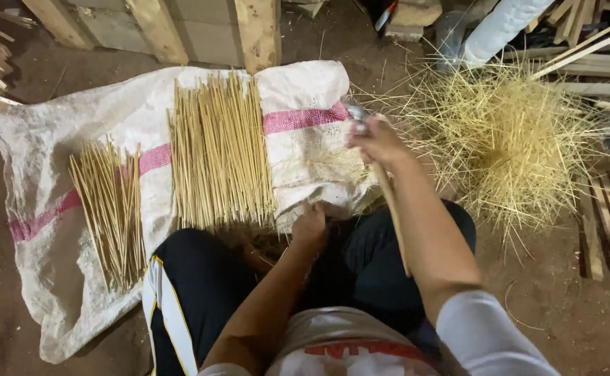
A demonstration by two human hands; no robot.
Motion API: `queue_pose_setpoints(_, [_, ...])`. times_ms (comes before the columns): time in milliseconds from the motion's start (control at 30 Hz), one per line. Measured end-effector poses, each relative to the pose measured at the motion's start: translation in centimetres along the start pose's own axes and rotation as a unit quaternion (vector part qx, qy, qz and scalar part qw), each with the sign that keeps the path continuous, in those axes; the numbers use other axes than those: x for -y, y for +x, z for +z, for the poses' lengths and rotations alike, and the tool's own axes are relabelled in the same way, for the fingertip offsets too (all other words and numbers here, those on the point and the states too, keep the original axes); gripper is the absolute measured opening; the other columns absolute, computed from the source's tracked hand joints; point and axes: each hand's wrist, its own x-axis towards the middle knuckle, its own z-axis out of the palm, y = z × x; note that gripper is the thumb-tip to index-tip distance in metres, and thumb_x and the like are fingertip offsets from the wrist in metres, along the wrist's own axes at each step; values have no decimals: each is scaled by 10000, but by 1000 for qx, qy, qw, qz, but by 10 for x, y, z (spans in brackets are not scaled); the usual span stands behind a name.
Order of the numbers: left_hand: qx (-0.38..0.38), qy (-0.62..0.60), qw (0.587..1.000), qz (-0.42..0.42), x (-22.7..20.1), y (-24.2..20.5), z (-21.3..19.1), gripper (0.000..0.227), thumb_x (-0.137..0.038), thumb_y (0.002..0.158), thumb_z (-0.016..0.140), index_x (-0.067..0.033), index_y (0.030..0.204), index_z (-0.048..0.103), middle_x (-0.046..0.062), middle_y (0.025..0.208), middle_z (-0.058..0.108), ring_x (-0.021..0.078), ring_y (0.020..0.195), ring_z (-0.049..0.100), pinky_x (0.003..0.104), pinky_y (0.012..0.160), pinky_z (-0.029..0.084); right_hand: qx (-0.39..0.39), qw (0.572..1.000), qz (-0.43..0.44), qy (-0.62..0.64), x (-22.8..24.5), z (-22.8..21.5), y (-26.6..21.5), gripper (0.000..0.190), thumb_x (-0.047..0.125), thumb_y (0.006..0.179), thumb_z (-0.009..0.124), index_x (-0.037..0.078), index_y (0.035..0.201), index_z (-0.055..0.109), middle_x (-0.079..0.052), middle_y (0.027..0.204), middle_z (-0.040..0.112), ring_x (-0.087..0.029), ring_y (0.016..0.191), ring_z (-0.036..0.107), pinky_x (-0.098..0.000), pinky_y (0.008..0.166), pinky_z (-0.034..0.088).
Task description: A person uses a small knife to shave thin wooden sticks, creating a pile of fine wood shavings.
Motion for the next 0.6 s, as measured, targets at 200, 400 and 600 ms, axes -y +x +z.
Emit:
queue_pose_setpoints(200, [-108,-151,982,45,45,42,23,329,-392,864,707,-129,1053,764,192,888,739,455,886,739,580,770,614,123,907,-22,-403,-120,79,133,433,218,718,853,-26,992,625,-55,607,681,-228,478,700,-407,516,600])
queue_pose_setpoints(400, [-88,-351,932,17,46,39,-25,560,-626,868,518,-132,676,697,122,621,630,323,663,685,441,710,578,172,864,28,-472,-131,71,110,548,42,741,731,-145,1237,592,-305,1131,682,-432,1052,708,-493,888,601])
queue_pose_setpoints(600, [-179,-339,922,45,-52,95,-19,335,-377,875,648,-165,1100,776,180,1001,747,402,1026,721,501,875,620,79,878,24,-472,18,-26,17,407,53,854,639,-147,1208,612,-340,1101,697,-478,1053,699,-569,912,571])
